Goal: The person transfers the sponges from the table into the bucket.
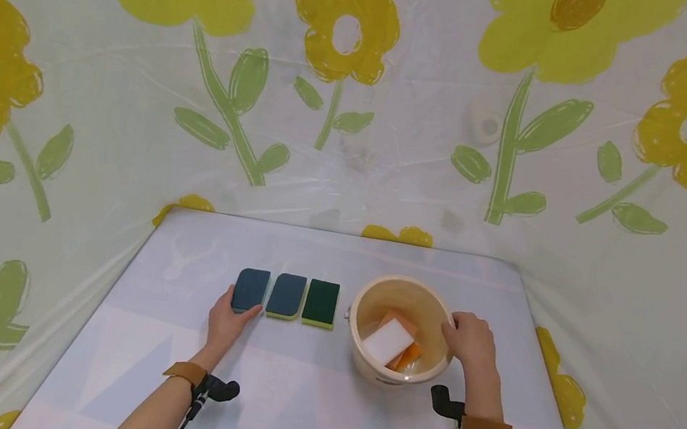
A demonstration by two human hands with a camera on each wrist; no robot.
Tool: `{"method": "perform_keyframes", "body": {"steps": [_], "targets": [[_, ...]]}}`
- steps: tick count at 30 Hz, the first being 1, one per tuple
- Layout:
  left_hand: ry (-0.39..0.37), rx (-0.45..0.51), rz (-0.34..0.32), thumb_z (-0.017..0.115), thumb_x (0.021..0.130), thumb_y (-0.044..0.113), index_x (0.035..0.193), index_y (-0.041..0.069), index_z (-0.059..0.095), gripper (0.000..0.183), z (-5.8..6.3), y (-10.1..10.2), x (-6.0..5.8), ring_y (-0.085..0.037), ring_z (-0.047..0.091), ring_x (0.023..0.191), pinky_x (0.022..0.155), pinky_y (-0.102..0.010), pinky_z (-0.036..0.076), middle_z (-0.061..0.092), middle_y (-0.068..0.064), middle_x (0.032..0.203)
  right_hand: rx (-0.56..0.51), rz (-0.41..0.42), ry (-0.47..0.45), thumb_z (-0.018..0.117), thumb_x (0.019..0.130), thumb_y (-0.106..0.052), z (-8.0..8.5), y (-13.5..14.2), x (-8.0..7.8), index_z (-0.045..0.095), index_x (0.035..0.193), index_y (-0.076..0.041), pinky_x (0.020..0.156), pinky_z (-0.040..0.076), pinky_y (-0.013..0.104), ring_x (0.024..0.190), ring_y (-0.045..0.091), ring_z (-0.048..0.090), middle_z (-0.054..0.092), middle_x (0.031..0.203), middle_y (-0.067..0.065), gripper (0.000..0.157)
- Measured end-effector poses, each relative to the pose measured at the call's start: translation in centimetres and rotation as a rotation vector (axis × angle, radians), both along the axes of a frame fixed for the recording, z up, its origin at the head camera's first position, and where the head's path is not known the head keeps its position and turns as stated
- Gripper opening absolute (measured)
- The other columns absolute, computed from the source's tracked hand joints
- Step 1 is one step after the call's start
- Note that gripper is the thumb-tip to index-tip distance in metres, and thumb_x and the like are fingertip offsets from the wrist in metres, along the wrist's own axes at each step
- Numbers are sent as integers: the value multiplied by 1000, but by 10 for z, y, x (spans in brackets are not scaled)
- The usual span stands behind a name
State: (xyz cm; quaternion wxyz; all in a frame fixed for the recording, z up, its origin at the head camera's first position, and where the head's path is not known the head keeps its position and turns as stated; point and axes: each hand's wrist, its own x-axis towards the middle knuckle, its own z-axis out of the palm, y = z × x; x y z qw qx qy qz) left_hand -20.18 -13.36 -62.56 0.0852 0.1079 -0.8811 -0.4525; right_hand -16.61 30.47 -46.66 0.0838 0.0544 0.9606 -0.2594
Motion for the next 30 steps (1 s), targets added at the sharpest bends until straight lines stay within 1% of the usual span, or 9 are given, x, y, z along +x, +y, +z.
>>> {"method": "perform_keyframes", "body": {"steps": [6, 8, 11, 13, 17, 22, 25, 28, 30], "targets": [[-4, -19, 5, 77, 84, 25, 146, -10, 32, 84, 0, -3, 1, -45, 38, 133, 107, -55, 35, 41, -31, 144, -1, 6, -4, 52, 96, -14, 0, -2, 0, 64, 107, 10, 52, 43, 30, 59, 18, 53, 60, 69, 6, 29], [0, -21, 1, 77, 84, 25, 146, -10, 32, 84, 3, -4, 2, -45, 38, 133, 106, -55, 35, 41, -31, 143, -2, 4, -10, 52, 96, -14, 1, -2, 0, 64, 107, 10, 53, 43, 31, 59, 18, 52, 60, 69, 7, 29], [10, -5, -7, 77, 84, 27, 146, -9, 33, 85, 13, -4, 4, -44, 38, 133, 107, -54, 35, 41, -30, 144, 0, -1, -21, 52, 97, -14, 2, -3, 0, 64, 106, 9, 53, 43, 31, 59, 18, 52, 59, 69, 7, 28], [18, -3, -17, 77, 84, 28, 147, -8, 33, 85, 23, -3, 5, -43, 38, 133, 107, -54, 35, 41, -28, 145, 6, -4, -26, 52, 97, -14, 3, -2, 0, 65, 106, 8, 54, 43, 31, 59, 19, 52, 59, 69, 8, 27], [47, 13, -50, 78, 83, 32, 147, -5, 37, 85, 49, 4, 5, -41, 39, 134, 107, -54, 35, 42, -25, 146, 8, -11, -31, 52, 97, -15, 4, -2, 0, 64, 107, 9, 55, 44, 31, 61, 19, 53, 60, 71, 9, 28], [102, 42, -118, 82, 78, 35, 144, -3, 43, 85, 84, 24, 8, -37, 44, 132, 105, -51, 39, 47, -22, 143, -1, -17, -33, 53, 97, -15, 4, -1, -1, 63, 109, 10, 56, 46, 32, 62, 20, 53, 62, 74, 11, 29], [156, 45, -187, 83, 76, 36, 142, -3, 47, 84, 104, 40, 11, -36, 51, 126, 99, -49, 46, 51, -21, 140, -7, -18, -30, 52, 97, -15, 3, -1, -1, 63, 109, 10, 56, 47, 32, 62, 20, 54, 62, 74, 12, 30], [213, 30, -282, 84, 76, 37, 140, -4, 49, 83, 123, 57, 16, -35, 58, 117, 89, -48, 52, 55, -21, 136, -9, -17, -27, 52, 97, -14, 3, -2, -1, 63, 108, 10, 56, 47, 32, 62, 20, 53, 62, 73, 12, 29], [236, 4, -351, 83, 76, 38, 139, -3, 50, 83, 135, 69, 19, -34, 60, 115, 87, -47, 53, 56, -20, 135, -7, -17, -25, 52, 97, -14, 3, -2, -1, 64, 107, 10, 56, 47, 32, 62, 20, 53, 61, 73, 11, 29]]}}
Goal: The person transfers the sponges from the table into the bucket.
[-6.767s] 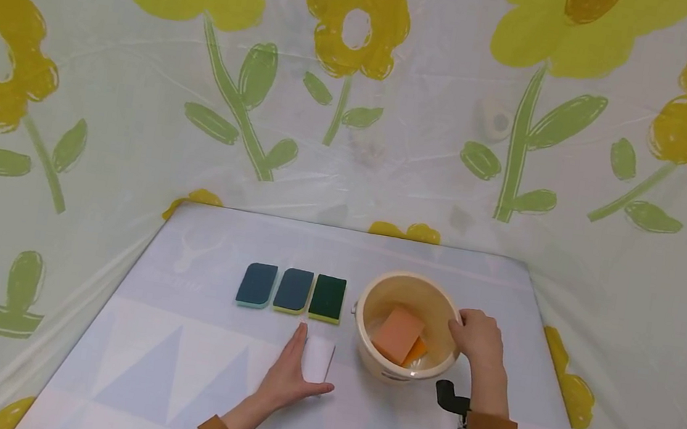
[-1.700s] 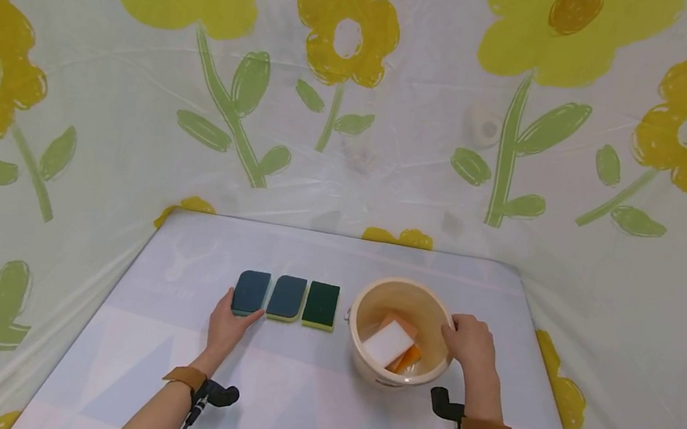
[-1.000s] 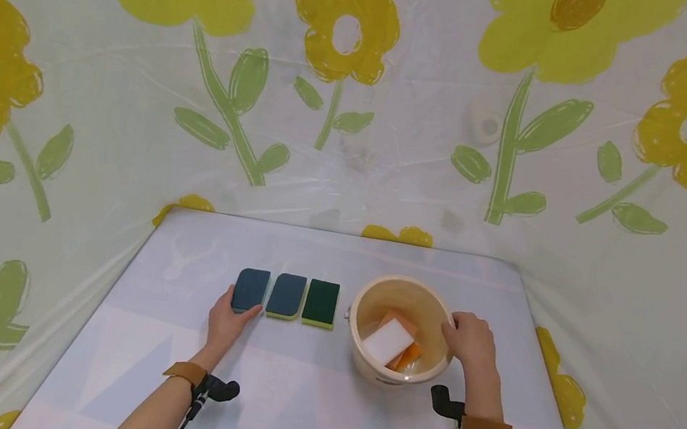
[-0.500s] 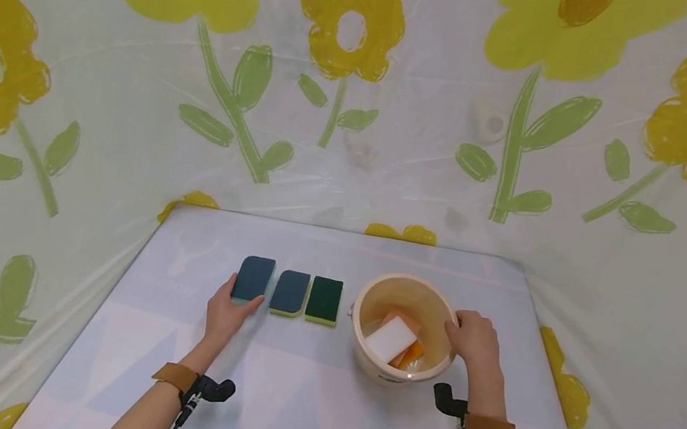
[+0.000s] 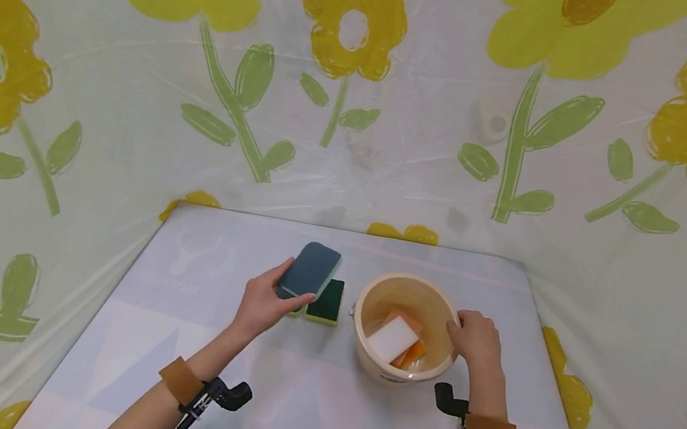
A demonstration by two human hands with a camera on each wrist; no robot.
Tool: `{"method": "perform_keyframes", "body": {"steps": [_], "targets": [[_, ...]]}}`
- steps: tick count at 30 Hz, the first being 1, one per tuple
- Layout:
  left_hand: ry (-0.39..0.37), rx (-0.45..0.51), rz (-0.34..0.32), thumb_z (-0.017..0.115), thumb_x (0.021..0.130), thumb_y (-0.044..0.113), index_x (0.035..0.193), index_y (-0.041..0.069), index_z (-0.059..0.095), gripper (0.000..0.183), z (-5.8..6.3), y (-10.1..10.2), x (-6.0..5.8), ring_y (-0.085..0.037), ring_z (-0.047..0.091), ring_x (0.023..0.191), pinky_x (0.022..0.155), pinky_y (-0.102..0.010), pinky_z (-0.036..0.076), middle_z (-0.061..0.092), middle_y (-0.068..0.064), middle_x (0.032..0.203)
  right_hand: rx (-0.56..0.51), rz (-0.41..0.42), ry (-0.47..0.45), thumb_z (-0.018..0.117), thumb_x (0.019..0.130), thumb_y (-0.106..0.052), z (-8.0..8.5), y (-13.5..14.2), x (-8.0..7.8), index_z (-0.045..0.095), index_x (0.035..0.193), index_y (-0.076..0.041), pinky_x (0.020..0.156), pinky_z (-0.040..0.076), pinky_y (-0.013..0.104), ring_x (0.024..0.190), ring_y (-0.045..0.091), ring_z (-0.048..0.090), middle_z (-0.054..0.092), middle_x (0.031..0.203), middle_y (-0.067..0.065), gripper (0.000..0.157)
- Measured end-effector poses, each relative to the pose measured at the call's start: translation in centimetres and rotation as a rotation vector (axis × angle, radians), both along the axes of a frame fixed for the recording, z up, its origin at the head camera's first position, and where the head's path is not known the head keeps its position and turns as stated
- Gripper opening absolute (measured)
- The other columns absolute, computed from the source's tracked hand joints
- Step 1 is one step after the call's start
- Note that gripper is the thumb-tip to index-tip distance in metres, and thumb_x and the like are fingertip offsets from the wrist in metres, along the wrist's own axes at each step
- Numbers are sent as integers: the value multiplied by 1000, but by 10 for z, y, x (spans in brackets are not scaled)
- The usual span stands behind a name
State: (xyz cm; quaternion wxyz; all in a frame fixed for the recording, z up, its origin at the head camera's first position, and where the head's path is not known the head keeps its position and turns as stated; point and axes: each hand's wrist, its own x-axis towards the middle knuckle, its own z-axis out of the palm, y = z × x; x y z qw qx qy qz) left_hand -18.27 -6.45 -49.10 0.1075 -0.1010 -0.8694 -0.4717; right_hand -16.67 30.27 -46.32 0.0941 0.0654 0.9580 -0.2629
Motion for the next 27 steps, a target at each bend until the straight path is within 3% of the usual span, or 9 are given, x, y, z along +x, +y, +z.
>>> {"method": "perform_keyframes", "body": {"steps": [7, 13, 20, 27], "targets": [[38, -106, -194, 81, 77, 43, 140, -1, 50, 82, 27, 43, 12, -30, 57, 121, 95, -45, 49, 57, -16, 135, -4, 4, -2, 52, 97, -14, -1, 0, 0, 64, 106, 9, 55, 44, 31, 61, 19, 53, 61, 71, 9, 27], [4, -195, -304, 78, 79, 47, 142, 1, 49, 83, 39, 80, 17, -20, 62, 113, 88, -31, 53, 60, -11, 133, -12, -1, -8, 52, 97, -14, -1, 1, 0, 64, 107, 10, 55, 45, 31, 61, 20, 53, 59, 70, 8, 28], [-41, -249, -377, 78, 79, 49, 137, 13, 55, 72, 37, 114, 17, -7, 62, 90, 70, -16, 49, 69, 2, 111, -11, 10, 2, 51, 96, -14, -2, 1, -1, 65, 102, 9, 53, 42, 31, 59, 19, 52, 59, 68, 7, 27], [-31, -358, -375, 77, 78, 53, 128, 11, 60, 67, 29, 133, 18, -4, 58, 83, 66, -13, 46, 68, 5, 102, 12, 38, 33, 51, 95, -14, 1, 1, 1, 66, 94, 6, 51, 41, 31, 56, 17, 53, 59, 64, 5, 25]]}}
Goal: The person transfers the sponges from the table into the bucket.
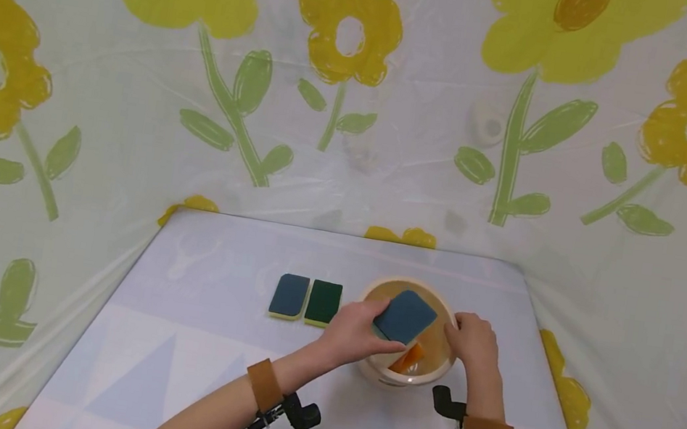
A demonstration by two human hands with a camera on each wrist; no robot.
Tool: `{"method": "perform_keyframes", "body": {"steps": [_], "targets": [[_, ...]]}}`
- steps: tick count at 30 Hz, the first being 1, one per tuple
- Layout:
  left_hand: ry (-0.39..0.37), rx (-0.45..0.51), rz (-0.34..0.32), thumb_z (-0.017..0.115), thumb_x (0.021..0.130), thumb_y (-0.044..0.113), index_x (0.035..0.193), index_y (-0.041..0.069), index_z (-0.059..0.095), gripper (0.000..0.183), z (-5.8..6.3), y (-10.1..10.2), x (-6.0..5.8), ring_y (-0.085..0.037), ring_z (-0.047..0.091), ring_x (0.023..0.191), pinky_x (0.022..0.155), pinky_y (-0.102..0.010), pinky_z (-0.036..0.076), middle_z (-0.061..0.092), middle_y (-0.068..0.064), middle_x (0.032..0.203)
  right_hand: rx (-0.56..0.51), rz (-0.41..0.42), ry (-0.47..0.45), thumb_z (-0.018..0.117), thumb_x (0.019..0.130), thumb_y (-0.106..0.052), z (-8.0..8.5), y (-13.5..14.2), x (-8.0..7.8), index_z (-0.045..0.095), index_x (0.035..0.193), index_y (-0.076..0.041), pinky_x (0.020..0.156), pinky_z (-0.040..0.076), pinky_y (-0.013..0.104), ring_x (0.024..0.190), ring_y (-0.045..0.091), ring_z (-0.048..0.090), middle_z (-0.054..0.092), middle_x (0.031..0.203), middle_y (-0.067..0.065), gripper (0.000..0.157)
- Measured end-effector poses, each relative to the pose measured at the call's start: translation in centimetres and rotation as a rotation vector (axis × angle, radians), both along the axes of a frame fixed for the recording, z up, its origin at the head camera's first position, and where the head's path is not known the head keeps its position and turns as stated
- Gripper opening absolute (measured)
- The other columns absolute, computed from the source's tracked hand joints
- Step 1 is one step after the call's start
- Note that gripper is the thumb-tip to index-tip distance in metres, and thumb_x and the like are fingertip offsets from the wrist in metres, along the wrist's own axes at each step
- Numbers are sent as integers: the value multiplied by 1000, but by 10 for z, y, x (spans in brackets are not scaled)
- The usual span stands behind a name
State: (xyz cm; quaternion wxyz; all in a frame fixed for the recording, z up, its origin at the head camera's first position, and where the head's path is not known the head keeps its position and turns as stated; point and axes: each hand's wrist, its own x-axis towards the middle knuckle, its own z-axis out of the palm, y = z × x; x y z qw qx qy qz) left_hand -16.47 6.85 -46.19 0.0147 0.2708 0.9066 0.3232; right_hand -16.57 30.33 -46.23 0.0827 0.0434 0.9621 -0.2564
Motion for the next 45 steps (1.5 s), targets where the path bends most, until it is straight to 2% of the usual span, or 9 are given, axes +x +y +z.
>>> {"method": "perform_keyframes", "body": {"steps": [6, 12, 18, 24, 30, 32, 36, 39, 45], "targets": [[9, -76, 36, 76, 77, 57, 130, 10, 57, 73, -13, 10, -2, -5, 61, 87, 74, -21, 50, 68, 3, 108, 0, 6, 15, 52, 95, -14, 0, 0, 0, 66, 91, 5, 50, 40, 30, 56, 17, 52, 58, 63, 4, 24], [30, -161, 33, 72, 79, 60, 139, 7, 50, 83, -20, 15, -2, -7, 64, 91, 76, -19, 53, 66, -1, 118, 7, 4, 22, 51, 94, -14, -3, 1, 0, 67, 92, 5, 50, 39, 30, 55, 17, 51, 58, 63, 3, 24], [123, -227, 27, 66, 80, 66, 146, 2, 43, 95, -21, 12, 0, -19, 56, 120, 95, -30, 49, 52, -8, 142, 7, 0, 17, 51, 94, -14, -3, 1, -1, 67, 97, 7, 50, 40, 30, 55, 17, 51, 59, 64, 4, 26], [187, -190, 24, 65, 78, 69, 147, 2, 40, 100, -22, 8, 2, -21, 48, 129, 100, -31, 46, 48, -9, 146, 21, 6, 27, 51, 94, -14, -4, 2, -2, 67, 97, 7, 49, 41, 30, 55, 17, 52, 59, 63, 5, 27], [204, -119, 23, 65, 80, 67, 148, 4, 38, 97, -19, 1, 3, -20, 52, 122, 97, -30, 47, 48, -8, 145, 15, -3, 10, 50, 94, -14, -5, 2, -2, 66, 102, 9, 50, 42, 30, 56, 17, 53, 60, 64, 5, 29], [196, -87, 23, 65, 81, 66, 148, 5, 38, 95, -17, -2, 2, -20, 53, 120, 95, -29, 49, 48, -7, 145, 11, -6, 6, 50, 95, -14, -5, 1, -2, 66, 103, 9, 50, 43, 30, 56, 17, 53, 60, 65, 5, 30], [171, -45, 36, 64, 84, 63, 149, 4, 36, 92, -14, -9, -1, -23, 50, 126, 97, -34, 48, 45, -9, 148, 11, -7, 4, 50, 95, -14, -5, 1, -1, 65, 103, 10, 50, 44, 30, 56, 17, 54, 60, 65, 6, 30], [139, -29, 61, 63, 86, 62, 150, 4, 36, 90, -12, -16, -3, -25, 44, 134, 100, -38, 46, 42, -11, 150, 10, -6, 4, 50, 95, -14, -4, 1, -1, 65, 103, 10, 50, 44, 30, 56, 17, 54, 60, 65, 6, 29], [60, 27, 113, 60, 87, 63, 152, 2, 31, 93, -7, -31, -8, -26, 36, 140, 107, -40, 39, 36, -12, 154, 17, -8, 19, 52, 94, -13, -7, 2, -2, 67, 103, 10, 50, 45, 30, 55, 17, 55, 61, 65, 5, 29]]}}
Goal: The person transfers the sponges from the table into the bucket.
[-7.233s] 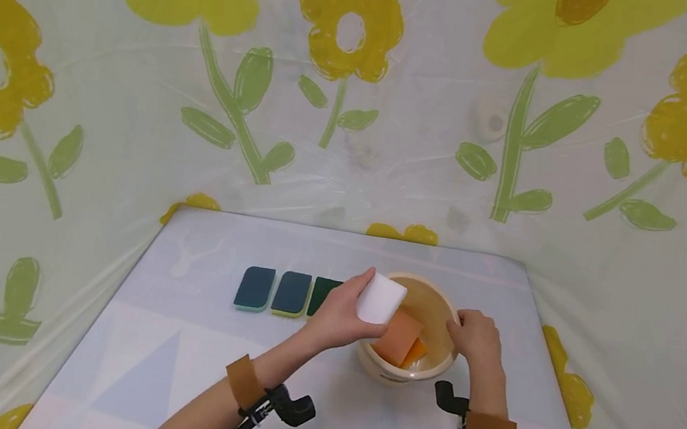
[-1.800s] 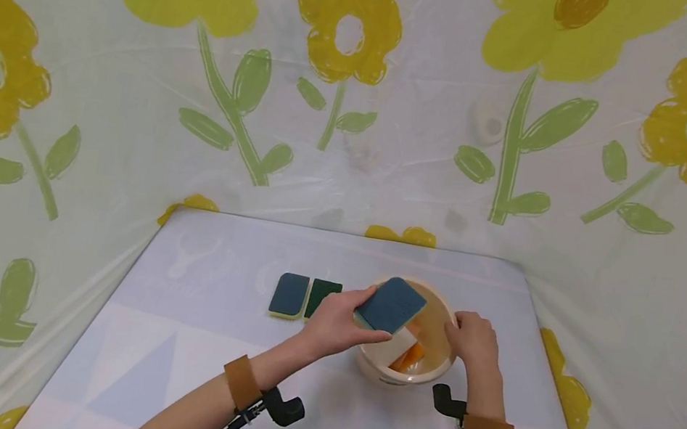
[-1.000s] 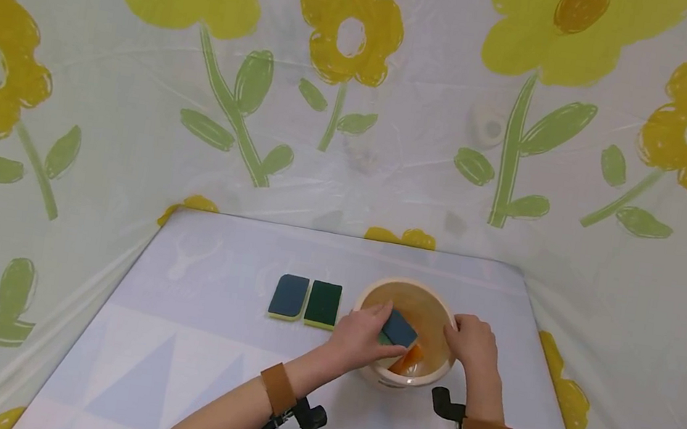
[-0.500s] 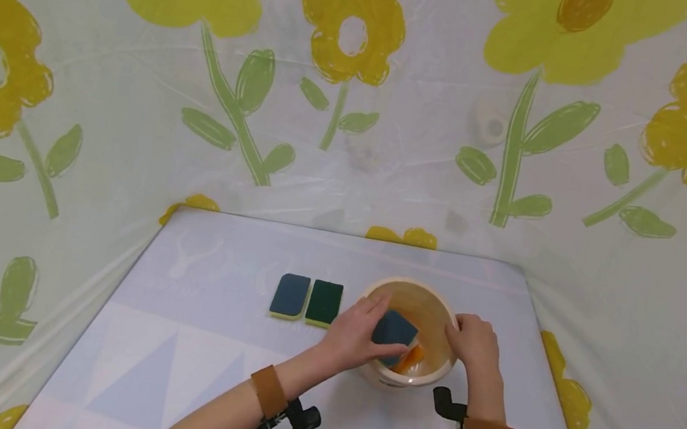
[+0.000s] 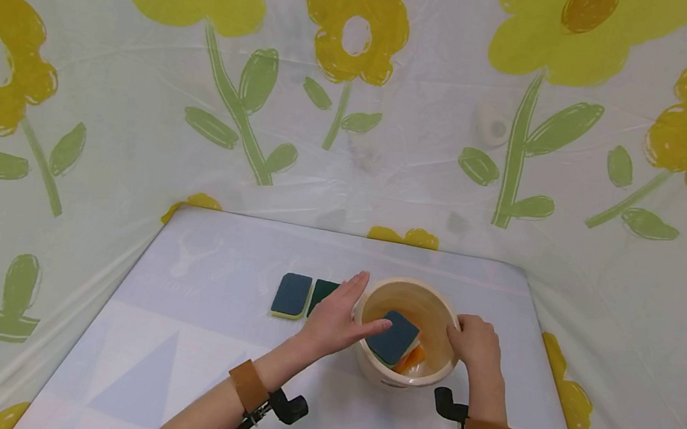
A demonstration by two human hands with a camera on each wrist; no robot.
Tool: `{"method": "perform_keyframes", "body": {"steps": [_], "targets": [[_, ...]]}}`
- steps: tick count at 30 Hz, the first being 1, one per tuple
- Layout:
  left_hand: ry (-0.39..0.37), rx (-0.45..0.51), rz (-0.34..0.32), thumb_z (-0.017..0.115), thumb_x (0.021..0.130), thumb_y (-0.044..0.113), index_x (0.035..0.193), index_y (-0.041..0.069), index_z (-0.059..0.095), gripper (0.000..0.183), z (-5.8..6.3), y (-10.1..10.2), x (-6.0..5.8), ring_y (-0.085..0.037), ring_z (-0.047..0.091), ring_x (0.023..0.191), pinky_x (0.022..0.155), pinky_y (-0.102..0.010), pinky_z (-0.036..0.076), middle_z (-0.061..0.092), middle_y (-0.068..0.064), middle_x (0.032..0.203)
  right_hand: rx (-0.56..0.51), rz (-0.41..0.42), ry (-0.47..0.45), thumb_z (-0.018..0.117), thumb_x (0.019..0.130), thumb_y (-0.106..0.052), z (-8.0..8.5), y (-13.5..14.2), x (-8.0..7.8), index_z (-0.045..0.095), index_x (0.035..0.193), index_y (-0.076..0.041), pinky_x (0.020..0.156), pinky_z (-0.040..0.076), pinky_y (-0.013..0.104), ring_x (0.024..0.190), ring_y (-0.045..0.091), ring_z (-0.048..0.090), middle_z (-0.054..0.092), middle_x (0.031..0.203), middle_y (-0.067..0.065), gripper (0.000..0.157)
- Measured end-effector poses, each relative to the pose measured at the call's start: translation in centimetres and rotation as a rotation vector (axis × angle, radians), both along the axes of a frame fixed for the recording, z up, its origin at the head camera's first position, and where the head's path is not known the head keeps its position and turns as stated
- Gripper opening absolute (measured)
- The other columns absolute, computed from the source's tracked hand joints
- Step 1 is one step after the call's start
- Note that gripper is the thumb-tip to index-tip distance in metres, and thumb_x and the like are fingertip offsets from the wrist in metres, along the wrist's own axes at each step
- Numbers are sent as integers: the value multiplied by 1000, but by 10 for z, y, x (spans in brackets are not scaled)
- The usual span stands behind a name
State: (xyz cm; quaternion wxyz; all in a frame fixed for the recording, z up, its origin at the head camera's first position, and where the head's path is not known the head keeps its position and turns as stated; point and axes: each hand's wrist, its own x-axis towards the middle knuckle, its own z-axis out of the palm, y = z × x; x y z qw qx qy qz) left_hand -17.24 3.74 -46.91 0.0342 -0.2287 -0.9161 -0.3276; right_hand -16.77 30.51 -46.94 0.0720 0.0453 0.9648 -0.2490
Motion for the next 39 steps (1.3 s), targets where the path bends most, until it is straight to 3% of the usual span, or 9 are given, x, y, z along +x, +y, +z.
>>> {"method": "perform_keyframes", "body": {"steps": [5, 11, 17, 24, 30, 39], "targets": [[-54, 96, 50, 60, 87, 62, 153, 3, 26, 95, -1, -18, -6, -29, 32, 142, 111, -44, 33, 31, -13, 156, 7, -2, 11, 51, 94, -13, -2, 2, -1, 67, 100, 9, 49, 44, 30, 54, 16, 54, 60, 64, 5, 28], [-44, 143, 164, 64, 85, 59, 153, 2, 28, 95, -14, -49, -19, -31, 32, 141, 110, -49, 33, 31, -13, 156, 5, -7, 1, 51, 94, -14, -1, 2, -2, 67, 101, 9, 50, 44, 30, 55, 17, 54, 60, 65, 5, 28], [-77, 232, 254, 66, 84, 59, 152, 1, 27, 99, -36, -79, -30, -30, 29, 143, 111, -48, 31, 29, -14, 156, 3, -19, -10, 52, 95, -13, 2, 2, -1, 67, 103, 9, 51, 44, 30, 57, 17, 54, 61, 67, 6, 28], [-110, 302, 340, 74, 78, 56, 154, 4, 23, 105, -70, -102, -34, -29, 26, 144, 111, -50, 30, 26, -13, 158, -4, -17, -13, 52, 95, -13, 2, 1, -2, 66, 105, 11, 51, 45, 30, 57, 17, 54, 62, 68, 9, 29], [-144, 255, 386, 80, 74, 51, 155, 4, 20, 112, -96, -115, -33, -34, 25, 144, 111, -53, 30, 23, -14, 159, -11, -10, -7, 52, 95, -13, 1, -1, -1, 65, 105, 11, 49, 44, 30, 55, 17, 54, 62, 67, 8, 30], [-89, 115, 352, 84, 71, 45, 151, -4, 25, 110, -121, -125, -35, -37, 24, 143, 116, -50, 20, 27, -23, 155, -6, -22, -8, 53, 95, -13, 0, -2, 0, 65, 107, 11, 50, 45, 30, 56, 17, 54, 62, 68, 7, 29]]}}
